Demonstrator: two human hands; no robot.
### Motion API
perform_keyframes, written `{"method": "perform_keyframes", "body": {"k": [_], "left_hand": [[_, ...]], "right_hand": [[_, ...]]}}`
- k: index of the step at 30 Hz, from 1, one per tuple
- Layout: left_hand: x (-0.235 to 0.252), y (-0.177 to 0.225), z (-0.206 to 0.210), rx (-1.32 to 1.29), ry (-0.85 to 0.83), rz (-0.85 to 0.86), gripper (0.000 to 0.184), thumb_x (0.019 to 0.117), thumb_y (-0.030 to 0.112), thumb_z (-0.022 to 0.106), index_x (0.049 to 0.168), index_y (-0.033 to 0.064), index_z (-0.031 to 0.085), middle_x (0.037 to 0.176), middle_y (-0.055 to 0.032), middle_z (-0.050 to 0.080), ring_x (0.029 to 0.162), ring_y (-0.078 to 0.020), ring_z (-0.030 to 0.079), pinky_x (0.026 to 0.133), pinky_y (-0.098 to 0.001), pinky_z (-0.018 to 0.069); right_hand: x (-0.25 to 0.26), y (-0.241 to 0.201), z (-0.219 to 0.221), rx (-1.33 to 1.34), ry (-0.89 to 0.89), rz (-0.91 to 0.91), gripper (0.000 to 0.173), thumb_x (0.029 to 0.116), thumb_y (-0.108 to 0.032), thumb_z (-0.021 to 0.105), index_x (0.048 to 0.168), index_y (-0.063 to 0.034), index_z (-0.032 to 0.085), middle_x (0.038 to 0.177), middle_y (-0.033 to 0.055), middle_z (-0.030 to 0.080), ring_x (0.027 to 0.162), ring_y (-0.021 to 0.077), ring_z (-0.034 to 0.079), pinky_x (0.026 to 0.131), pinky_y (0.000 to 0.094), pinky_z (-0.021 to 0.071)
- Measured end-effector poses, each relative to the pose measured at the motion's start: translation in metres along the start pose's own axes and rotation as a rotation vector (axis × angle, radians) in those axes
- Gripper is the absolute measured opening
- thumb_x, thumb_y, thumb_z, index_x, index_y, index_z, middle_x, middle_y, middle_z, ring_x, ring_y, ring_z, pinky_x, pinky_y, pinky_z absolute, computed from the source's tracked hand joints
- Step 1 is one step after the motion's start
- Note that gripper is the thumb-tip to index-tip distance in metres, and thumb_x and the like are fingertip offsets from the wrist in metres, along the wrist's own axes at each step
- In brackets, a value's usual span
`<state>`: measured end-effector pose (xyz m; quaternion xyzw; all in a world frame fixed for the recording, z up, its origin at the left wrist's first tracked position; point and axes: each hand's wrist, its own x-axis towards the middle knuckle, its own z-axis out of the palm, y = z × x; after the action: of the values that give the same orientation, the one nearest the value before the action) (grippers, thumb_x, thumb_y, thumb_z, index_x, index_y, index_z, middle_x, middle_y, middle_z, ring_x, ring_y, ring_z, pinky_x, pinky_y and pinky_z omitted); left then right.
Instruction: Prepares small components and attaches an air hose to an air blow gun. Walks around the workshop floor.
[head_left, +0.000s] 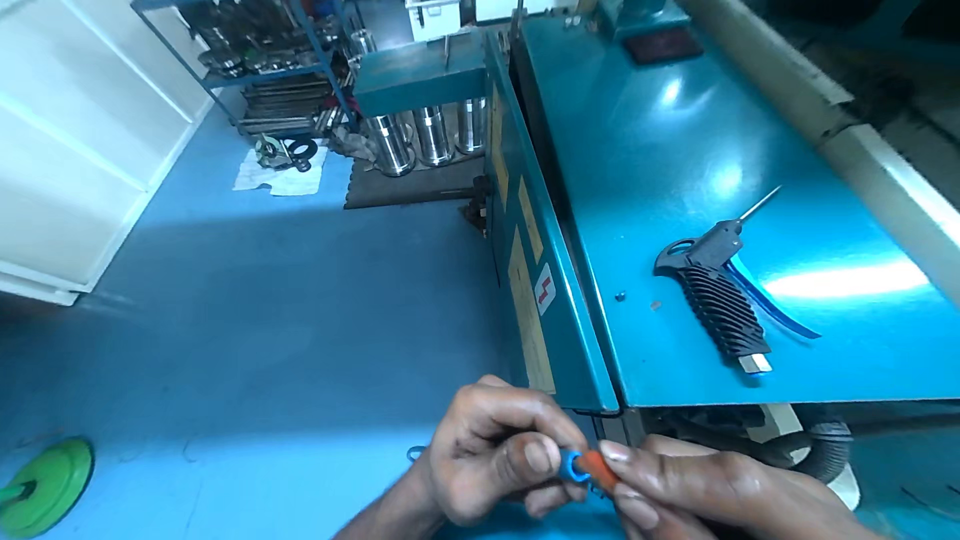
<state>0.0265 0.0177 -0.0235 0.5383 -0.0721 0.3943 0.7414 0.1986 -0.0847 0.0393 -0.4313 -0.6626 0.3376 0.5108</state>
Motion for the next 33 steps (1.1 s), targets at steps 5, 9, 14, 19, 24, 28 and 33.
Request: {"method": "perform_keyframes", "body": {"k": [5, 9, 14, 19, 24, 28, 33], "left_hand": [[0.0015, -0.0037, 0.0019, 0.017, -0.007, 0.005, 0.031, 0.1096, 0.029, 0.048, 0.108, 0.0027, 0.065, 0.079, 0.0038, 0.062, 0.068, 0.0097, 0.053, 0.063, -0.0055, 0.0423], [0.0012, -0.0025, 0.0014, 0.024, 0.006, 0.015, 0.032, 0.1093, 0.030, 0.048, 0.109, 0.0029, 0.066, 0.083, 0.0036, 0.064, 0.070, 0.0093, 0.055, 0.064, -0.0062, 0.0444], [0.0023, -0.0035, 0.0019, 0.019, 0.006, 0.014, 0.032, 0.1098, 0.030, 0.047, 0.109, 0.0029, 0.065, 0.081, 0.0037, 0.063, 0.070, 0.0092, 0.054, 0.064, -0.0062, 0.0437], [0.0023, -0.0037, 0.0009, 0.050, 0.002, 0.010, 0.031, 0.1094, 0.028, 0.049, 0.108, 0.0021, 0.065, 0.082, 0.0032, 0.064, 0.070, 0.0094, 0.054, 0.064, -0.0060, 0.0437], [0.0030, -0.0042, 0.0004, 0.070, 0.013, 0.028, 0.031, 0.1096, 0.029, 0.048, 0.110, 0.0029, 0.065, 0.084, 0.0032, 0.064, 0.070, 0.0094, 0.054, 0.064, -0.0060, 0.0435], [0.0031, -0.0090, 0.0037, 0.095, 0.000, 0.030, 0.031, 0.1096, 0.028, 0.048, 0.109, 0.0014, 0.064, 0.080, 0.0025, 0.063, 0.069, 0.0089, 0.054, 0.063, -0.0064, 0.0436], [0.0031, -0.0028, 0.0002, 0.087, 0.022, 0.021, 0.031, 0.1095, 0.029, 0.048, 0.108, 0.0031, 0.065, 0.083, 0.0034, 0.064, 0.070, 0.0091, 0.054, 0.063, -0.0065, 0.0438]], "right_hand": [[-0.0004, -0.0002, -0.0002, -0.004, 0.015, 0.009, 0.013, 0.1035, -0.001, 0.057, 0.111, 0.0058, 0.066, 0.085, 0.0148, 0.065, 0.072, 0.0078, 0.062, 0.065, 0.0168, 0.0519], [-0.0013, 0.0000, 0.0000, -0.009, 0.018, 0.009, 0.014, 0.1040, -0.003, 0.057, 0.111, 0.0055, 0.066, 0.083, 0.0150, 0.064, 0.073, 0.0094, 0.062, 0.066, 0.0183, 0.0527], [-0.0004, 0.0005, -0.0010, -0.011, 0.021, 0.001, 0.014, 0.1037, -0.002, 0.057, 0.111, 0.0058, 0.066, 0.084, 0.0149, 0.064, 0.072, 0.0089, 0.061, 0.065, 0.0177, 0.0518], [-0.0011, 0.0007, -0.0007, -0.025, 0.022, 0.003, 0.014, 0.1040, -0.002, 0.057, 0.112, 0.0057, 0.065, 0.085, 0.0149, 0.066, 0.073, 0.0082, 0.063, 0.066, 0.0171, 0.0526], [-0.0021, 0.0008, -0.0008, -0.021, 0.031, 0.014, 0.015, 0.1042, -0.003, 0.057, 0.112, 0.0059, 0.066, 0.084, 0.0146, 0.066, 0.073, 0.0077, 0.062, 0.065, 0.0168, 0.0518], [-0.0010, 0.0011, -0.0003, -0.012, 0.037, 0.016, 0.014, 0.1043, -0.003, 0.057, 0.112, 0.0049, 0.065, 0.084, 0.0134, 0.066, 0.072, 0.0066, 0.062, 0.065, 0.0170, 0.0527], [-0.0037, 0.0015, 0.0006, -0.006, 0.038, 0.017, 0.015, 0.1043, -0.003, 0.056, 0.113, 0.0051, 0.065, 0.085, 0.0138, 0.067, 0.073, 0.0065, 0.063, 0.065, 0.0164, 0.0522]]}}
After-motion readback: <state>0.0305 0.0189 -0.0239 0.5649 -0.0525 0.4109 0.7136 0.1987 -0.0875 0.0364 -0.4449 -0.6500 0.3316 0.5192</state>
